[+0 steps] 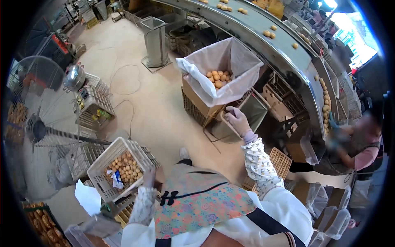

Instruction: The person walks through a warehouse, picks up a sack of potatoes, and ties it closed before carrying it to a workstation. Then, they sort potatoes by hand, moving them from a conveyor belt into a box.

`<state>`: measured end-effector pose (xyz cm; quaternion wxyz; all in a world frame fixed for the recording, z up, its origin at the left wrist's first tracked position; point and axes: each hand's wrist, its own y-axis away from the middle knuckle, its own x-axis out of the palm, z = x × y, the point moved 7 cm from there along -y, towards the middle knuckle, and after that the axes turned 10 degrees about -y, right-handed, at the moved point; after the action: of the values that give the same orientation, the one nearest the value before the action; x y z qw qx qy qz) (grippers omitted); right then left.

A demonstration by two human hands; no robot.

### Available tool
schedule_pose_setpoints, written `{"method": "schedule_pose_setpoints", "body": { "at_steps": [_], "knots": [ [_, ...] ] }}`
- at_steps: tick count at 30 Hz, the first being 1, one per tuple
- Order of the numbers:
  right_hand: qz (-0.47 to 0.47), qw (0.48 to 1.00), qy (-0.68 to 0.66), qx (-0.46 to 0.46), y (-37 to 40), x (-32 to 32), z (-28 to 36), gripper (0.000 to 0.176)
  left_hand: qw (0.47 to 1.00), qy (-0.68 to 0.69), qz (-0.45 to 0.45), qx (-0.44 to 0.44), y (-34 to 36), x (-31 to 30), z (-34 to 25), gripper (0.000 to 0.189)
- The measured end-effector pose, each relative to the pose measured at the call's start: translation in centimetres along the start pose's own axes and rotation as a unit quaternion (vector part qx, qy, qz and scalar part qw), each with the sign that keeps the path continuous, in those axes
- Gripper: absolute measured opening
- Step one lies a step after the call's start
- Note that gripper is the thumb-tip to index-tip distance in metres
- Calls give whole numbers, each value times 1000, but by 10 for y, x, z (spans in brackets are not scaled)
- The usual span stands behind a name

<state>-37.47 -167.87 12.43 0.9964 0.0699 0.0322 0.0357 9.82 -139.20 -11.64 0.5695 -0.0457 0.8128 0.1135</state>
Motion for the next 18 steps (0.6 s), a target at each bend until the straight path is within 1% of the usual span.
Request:
{"method": "schedule_pose_setpoints", "body": {
  "at_steps": [1,2,3,4,5,6,7,8,9,12,13,14,15,16,18],
  "knots": [
    [-4,998,68,-18,-15,6,2,25,974,169,128,-84,-65,-24,-28,26],
    [-8,990,134,-40,-29,12,6,26,956,233,124,-125,-119,-61,-70,32],
    [14,992,116,-42,-44,14,-6,27,942,284,134,-116,-174,-70,-95,34],
    [25,994,107,18,-51,14,-7,26,943,294,108,-112,-219,-97,-129,35],
    [3,996,68,57,-59,8,-9,26,943,304,79,-106,-265,-131,-165,36],
    [-19,995,29,96,-71,-1,-10,26,936,332,87,-76,-311,-152,-194,35],
    [-58,994,45,75,-87,-10,16,26,926,361,98,-48,-352,-162,-215,36],
    [-97,992,61,54,-104,-19,46,26,901,426,78,-20,-396,-155,-228,36],
    [-141,986,83,14,-128,-34,72,26,870,490,61,8,-435,-146,-239,36],
    [-261,944,170,-109,-215,-78,134,25,887,444,71,103,-516,-173,-288,38],
    [-290,890,275,-220,-257,-97,156,26,887,422,143,123,-536,-154,-291,38],
    [-309,817,374,-313,-289,-103,170,27,882,395,212,144,-556,-136,-294,38],
    [-325,814,404,-263,-320,-105,181,28,878,336,295,171,-560,-119,-291,37],
    [-343,803,434,-223,-358,-111,203,29,875,297,322,208,-574,-119,-294,35],
    [-352,728,511,-291,-424,-118,237,30,857,220,366,287,-600,-120,-299,31]
  ]
}}
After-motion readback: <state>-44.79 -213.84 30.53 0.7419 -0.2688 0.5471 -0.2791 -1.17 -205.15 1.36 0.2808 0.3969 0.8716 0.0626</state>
